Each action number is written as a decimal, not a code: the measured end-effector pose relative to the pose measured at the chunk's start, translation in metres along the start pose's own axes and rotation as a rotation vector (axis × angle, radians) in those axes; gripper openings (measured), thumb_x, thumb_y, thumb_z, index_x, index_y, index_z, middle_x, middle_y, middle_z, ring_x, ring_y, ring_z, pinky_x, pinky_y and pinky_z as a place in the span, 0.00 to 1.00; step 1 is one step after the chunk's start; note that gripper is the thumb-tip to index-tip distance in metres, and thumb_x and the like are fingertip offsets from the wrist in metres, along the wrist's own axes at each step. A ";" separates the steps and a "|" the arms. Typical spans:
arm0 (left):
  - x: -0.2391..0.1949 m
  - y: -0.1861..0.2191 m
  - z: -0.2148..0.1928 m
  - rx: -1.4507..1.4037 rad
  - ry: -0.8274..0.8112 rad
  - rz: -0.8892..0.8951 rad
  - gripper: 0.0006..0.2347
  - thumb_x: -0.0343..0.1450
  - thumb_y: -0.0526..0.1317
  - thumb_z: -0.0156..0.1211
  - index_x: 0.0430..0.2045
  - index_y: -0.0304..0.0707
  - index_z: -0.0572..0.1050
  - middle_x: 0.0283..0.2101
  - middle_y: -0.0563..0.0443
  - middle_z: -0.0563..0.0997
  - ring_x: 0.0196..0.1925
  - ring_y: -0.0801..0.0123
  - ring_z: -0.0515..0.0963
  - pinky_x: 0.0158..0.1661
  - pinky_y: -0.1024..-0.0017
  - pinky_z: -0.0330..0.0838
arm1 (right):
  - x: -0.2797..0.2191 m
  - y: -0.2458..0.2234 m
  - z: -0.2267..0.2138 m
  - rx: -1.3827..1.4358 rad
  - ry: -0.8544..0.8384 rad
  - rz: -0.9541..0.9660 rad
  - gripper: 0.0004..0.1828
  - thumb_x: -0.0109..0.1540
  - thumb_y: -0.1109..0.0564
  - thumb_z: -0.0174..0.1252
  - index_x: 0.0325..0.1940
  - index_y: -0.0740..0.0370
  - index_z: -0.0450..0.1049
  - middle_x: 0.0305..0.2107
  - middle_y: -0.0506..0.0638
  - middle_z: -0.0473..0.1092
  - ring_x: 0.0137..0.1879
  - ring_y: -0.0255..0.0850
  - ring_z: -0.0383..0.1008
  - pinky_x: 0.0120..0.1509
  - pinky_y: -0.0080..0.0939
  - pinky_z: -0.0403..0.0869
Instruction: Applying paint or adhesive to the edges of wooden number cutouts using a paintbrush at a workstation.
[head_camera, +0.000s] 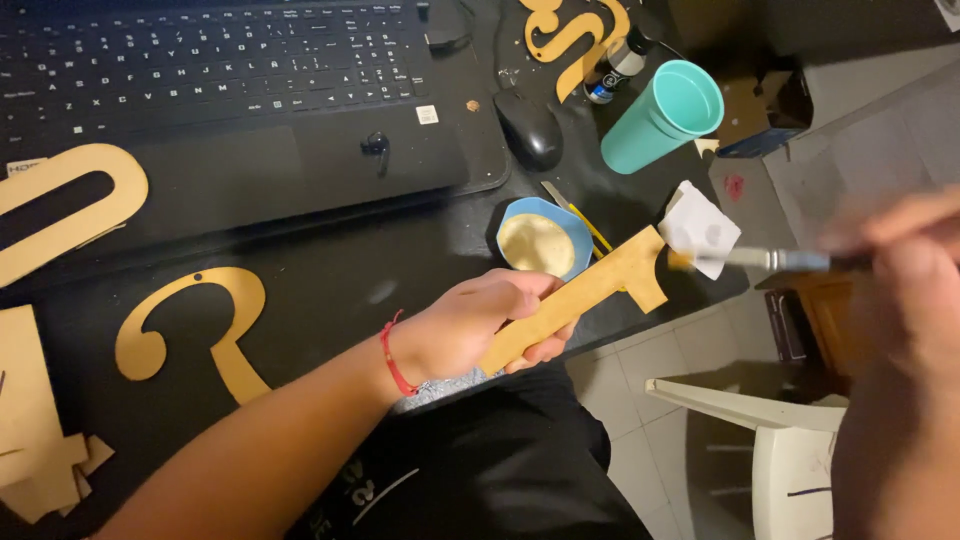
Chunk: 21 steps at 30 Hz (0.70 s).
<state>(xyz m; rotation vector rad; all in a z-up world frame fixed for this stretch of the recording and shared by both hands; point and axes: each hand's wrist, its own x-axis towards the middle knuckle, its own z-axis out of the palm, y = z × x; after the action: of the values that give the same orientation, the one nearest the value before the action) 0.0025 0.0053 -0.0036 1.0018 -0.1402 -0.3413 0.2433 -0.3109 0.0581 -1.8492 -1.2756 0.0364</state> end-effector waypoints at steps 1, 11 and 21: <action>0.001 -0.003 -0.001 -0.042 -0.008 0.011 0.13 0.62 0.46 0.42 0.24 0.33 0.68 0.19 0.48 0.69 0.22 0.70 0.65 0.24 0.76 0.60 | 0.004 -0.020 0.006 0.054 -0.107 -0.023 0.08 0.73 0.52 0.44 0.46 0.53 0.69 0.41 0.45 0.72 0.43 0.31 0.77 0.54 0.30 0.81; 0.002 -0.001 0.003 -0.025 0.033 -0.011 0.11 0.64 0.40 0.39 0.26 0.31 0.68 0.21 0.47 0.68 0.23 0.69 0.65 0.26 0.74 0.61 | 0.006 -0.033 0.011 -0.042 -0.049 0.008 0.10 0.71 0.50 0.47 0.49 0.54 0.71 0.40 0.44 0.73 0.35 0.24 0.75 0.43 0.23 0.79; 0.002 -0.003 0.003 -0.005 0.046 0.011 0.11 0.63 0.41 0.39 0.25 0.31 0.67 0.20 0.47 0.68 0.21 0.68 0.63 0.25 0.72 0.60 | 0.016 -0.065 0.034 -0.220 -0.017 0.040 0.10 0.73 0.60 0.48 0.48 0.71 0.70 0.47 0.62 0.72 0.49 0.45 0.76 0.56 0.37 0.74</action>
<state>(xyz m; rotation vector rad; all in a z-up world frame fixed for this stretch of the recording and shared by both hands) 0.0028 0.0004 -0.0045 1.0031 -0.1029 -0.3083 0.1871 -0.2710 0.0862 -2.0654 -1.2965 -0.0698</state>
